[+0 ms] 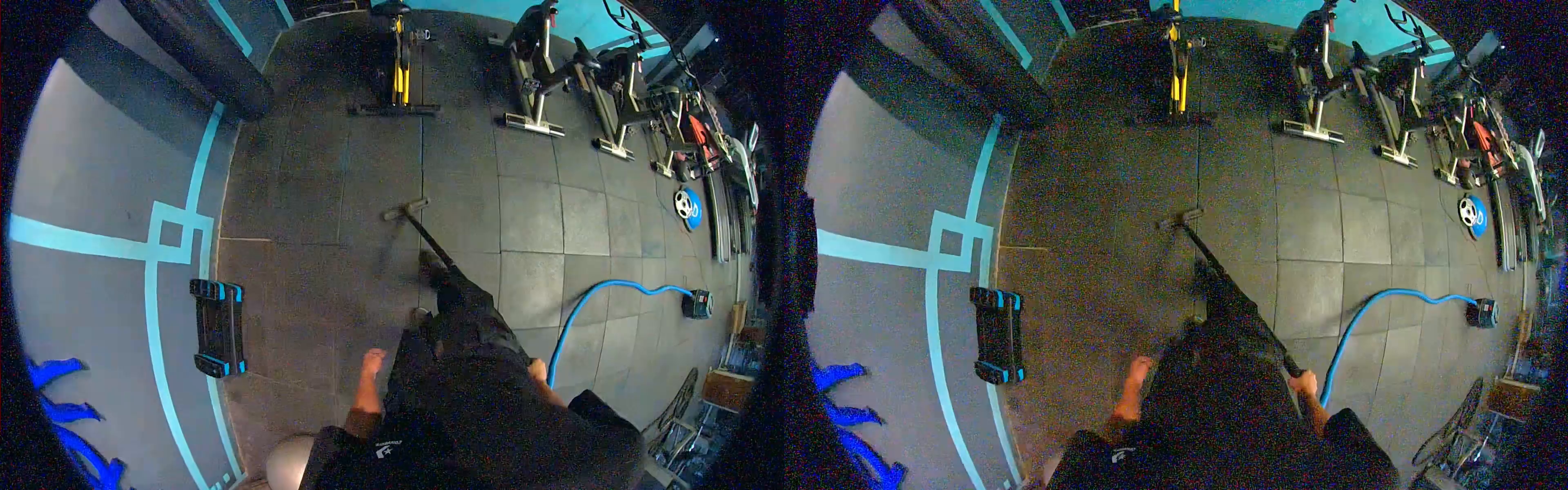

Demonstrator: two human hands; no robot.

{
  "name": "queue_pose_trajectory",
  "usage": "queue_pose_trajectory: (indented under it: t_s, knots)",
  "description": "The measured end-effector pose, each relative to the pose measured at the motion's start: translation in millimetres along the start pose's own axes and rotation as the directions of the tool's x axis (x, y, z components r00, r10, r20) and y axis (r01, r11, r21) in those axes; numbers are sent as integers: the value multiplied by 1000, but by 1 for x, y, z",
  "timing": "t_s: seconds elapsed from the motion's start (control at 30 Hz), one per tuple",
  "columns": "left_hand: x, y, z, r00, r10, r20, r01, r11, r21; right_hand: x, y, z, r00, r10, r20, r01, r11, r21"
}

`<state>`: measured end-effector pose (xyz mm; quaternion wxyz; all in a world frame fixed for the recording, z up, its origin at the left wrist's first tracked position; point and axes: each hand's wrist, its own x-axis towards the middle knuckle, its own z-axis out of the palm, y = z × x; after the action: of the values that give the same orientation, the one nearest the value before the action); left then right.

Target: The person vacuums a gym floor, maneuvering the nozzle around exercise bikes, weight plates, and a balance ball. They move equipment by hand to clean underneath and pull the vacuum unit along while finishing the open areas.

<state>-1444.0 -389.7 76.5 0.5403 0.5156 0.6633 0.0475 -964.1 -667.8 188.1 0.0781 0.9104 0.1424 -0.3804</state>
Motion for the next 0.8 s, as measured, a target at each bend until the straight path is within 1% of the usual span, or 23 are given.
queue_pose_trajectory:
  t_s: [0.03,0.1,0.13,0.23,0.27,0.37,0.43,0.57,0.67,0.7,0.73,0.77,0.8]
  knots:
    - [-2,-11,1,993,-90,74,88,996,34,-4,-10,-3,999,36,-4,-36,999,0]
    - [8,-22,2,945,-258,203,240,965,108,-11,-38,-16,995,97,-26,-97,995,5]
    - [8,-27,6,985,-75,158,78,997,-14,-11,-41,-23,998,-27,-55,28,999,23]
    - [16,-39,13,998,-14,-54,1,973,-230,-5,-72,-54,991,-89,-103,92,995,23]
    - [21,-35,8,998,-17,-64,1,971,-240,3,-85,-57,982,-90,-166,87,996,-27]
    - [37,-15,-10,997,-66,-40,56,973,-222,43,-143,-72,999,-21,27,21,999,30]
    - [45,7,-26,996,-77,-39,66,973,-223,72,-189,-65,995,-62,-77,67,996,62]
    - [72,50,-57,994,-87,-67,66,962,-265,137,-294,-93,983,-154,99,141,982,128]
    - [93,89,-84,992,-94,-83,63,946,-318,178,-346,-117,976,-179,121,158,973,166]
    - [99,103,-92,992,-102,-81,68,938,-341,209,-356,-104,978,-209,21,206,974,93]
    - [105,115,-101,992,-105,-76,70,929,-364,219,-376,-106,967,-242,-76,245,969,19]
    - [113,127,-112,993,-105,-52,79,928,-364,230,-390,-114,962,-262,-73,264,964,22]
    - [117,144,-123,994,-108,-14,96,927,-361,226,-421,-135,958,-279,-73,281,959,25]
